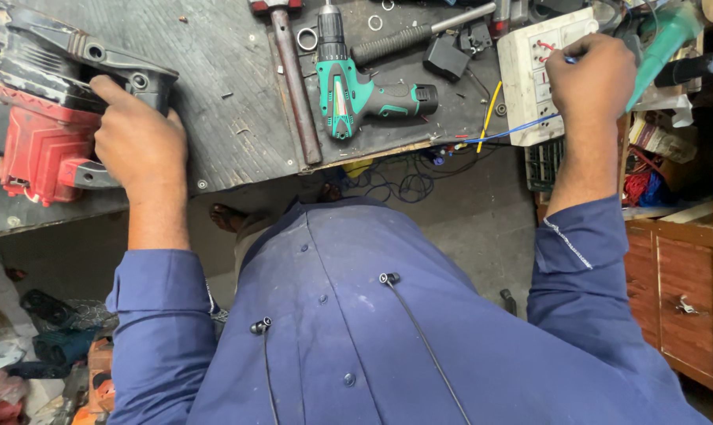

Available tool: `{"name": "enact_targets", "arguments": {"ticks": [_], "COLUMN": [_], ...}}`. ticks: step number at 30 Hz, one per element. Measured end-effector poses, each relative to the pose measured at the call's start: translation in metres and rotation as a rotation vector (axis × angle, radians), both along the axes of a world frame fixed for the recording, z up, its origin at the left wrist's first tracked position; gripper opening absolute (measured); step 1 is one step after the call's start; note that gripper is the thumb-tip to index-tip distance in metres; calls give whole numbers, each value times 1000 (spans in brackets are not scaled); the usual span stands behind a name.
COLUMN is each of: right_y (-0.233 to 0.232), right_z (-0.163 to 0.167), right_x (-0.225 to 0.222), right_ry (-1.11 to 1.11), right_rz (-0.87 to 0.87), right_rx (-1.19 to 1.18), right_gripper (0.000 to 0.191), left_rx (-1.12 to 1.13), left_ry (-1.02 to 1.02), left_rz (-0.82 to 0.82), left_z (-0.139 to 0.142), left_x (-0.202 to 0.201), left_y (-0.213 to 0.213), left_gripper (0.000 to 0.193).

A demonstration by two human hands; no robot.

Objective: The person repairs a red electric drill by connecting wires to its internal components using a screwdriver. They then reassemble the drill's housing and test the trigger mechanism.

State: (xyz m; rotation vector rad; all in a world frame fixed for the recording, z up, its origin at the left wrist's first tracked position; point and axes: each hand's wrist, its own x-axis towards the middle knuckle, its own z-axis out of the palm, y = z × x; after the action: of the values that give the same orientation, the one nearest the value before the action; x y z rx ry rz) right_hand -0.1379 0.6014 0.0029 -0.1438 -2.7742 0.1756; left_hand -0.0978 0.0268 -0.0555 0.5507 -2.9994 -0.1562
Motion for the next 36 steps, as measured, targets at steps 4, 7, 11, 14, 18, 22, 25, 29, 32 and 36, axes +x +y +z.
{"name": "enact_targets", "arguments": {"ticks": [4, 7, 11, 14, 18, 22, 25, 29, 32, 36], "right_y": [-6, -5, 0, -1, -12, -18, -20, -17, -12, -14], "right_z": [-1, -3, -6, -13, -22, -21, -17, -20, -24, -24], "right_x": [-12, -18, -23, -22, -22, -23, -22, -23, -26, -26], "right_ry": [-22, -45, 1, -178, -192, -213, -248, -243, -232, -223], "right_rz": [49, 67, 124, 82, 51, -79, -104, -51, 9, -36], "right_rx": [111, 161, 332, 118, -200, -258, -260, -266, -224, -234], "right_gripper": [10, 11, 24, 20, 16, 23, 24, 23, 19, 24], "left_rx": [-15, -25, -72, -15, -1, 36, 86, 67, 76, 61], "left_ry": [18, 28, 73, 86, 170, 142, 136, 179, 165, 197], "left_rz": [-21, -30, -29, 1, -15, 20, 36, 13, 20, 7], "left_z": [0, -1, -2, -3, -4, -3, 0, 1, -1, -2], "left_x": [0, 0, 1, 0, -3, -4, -4, -3, -3, -3], "left_y": [1, 1, -1, -3, -4, -4, -3, -2, -2, -2], "left_gripper": [85, 84, 78, 72, 60, 59, 68, 68, 68, 68]}}
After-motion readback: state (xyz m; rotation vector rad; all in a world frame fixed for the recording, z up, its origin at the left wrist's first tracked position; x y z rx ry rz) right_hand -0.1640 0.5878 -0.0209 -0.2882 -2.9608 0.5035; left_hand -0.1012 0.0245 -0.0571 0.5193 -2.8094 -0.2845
